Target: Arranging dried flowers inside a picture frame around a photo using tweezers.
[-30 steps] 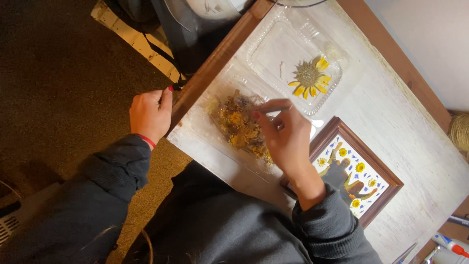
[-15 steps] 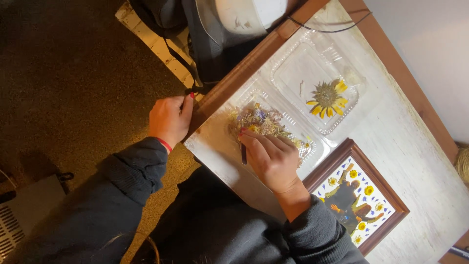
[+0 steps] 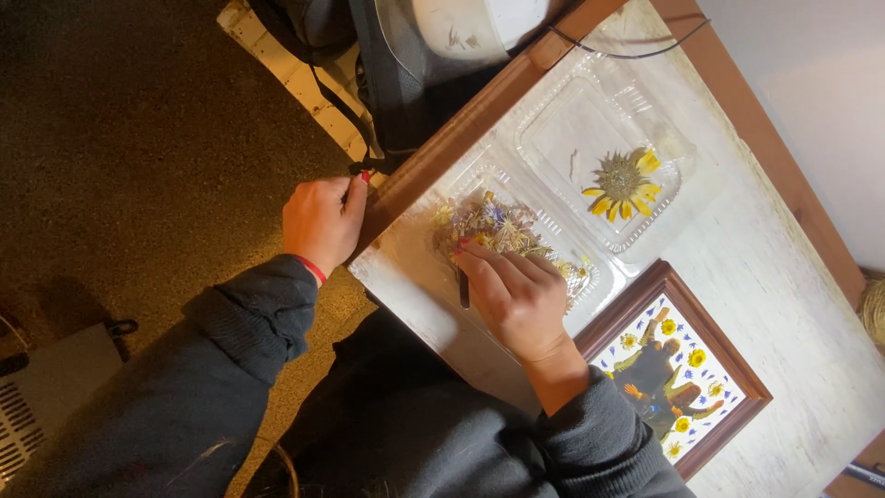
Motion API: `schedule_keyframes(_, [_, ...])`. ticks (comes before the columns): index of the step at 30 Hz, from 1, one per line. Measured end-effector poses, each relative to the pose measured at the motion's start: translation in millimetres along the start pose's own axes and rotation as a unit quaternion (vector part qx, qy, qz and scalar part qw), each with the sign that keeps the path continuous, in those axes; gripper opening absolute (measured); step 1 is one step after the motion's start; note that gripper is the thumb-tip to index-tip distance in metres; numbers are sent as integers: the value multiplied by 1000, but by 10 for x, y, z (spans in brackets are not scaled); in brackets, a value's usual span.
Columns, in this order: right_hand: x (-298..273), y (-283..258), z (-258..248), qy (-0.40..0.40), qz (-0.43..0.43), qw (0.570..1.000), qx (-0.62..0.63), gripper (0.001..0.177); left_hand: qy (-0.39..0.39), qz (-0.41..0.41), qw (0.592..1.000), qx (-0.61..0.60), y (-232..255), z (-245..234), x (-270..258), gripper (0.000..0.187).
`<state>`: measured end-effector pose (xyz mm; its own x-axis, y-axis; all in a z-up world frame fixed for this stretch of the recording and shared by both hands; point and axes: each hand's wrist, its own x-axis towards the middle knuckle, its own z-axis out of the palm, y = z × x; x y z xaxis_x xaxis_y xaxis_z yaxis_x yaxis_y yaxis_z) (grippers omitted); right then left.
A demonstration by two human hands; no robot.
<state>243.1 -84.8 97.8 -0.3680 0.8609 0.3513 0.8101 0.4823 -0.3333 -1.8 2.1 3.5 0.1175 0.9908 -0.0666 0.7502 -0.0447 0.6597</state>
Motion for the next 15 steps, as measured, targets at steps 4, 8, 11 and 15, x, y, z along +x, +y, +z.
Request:
schedule_keyframes(4, [-2, 1, 7, -5, 1, 1000, -1, 23, 11, 16, 1000, 2, -13, 13, -11, 38])
schedule_keyframes(8, [-15, 6, 1, 10, 3, 1000, 4, 22, 22, 25, 999, -4, 0, 1, -11, 37])
schedule_keyframes(11, [-22, 9, -13, 19, 2, 1000, 9, 21, 12, 13, 1000, -3, 19, -9, -3, 37])
schedule_keyframes(15, [-58, 13, -28, 32, 21, 999, 30, 17, 44, 36, 998, 18, -40, 57, -14, 40])
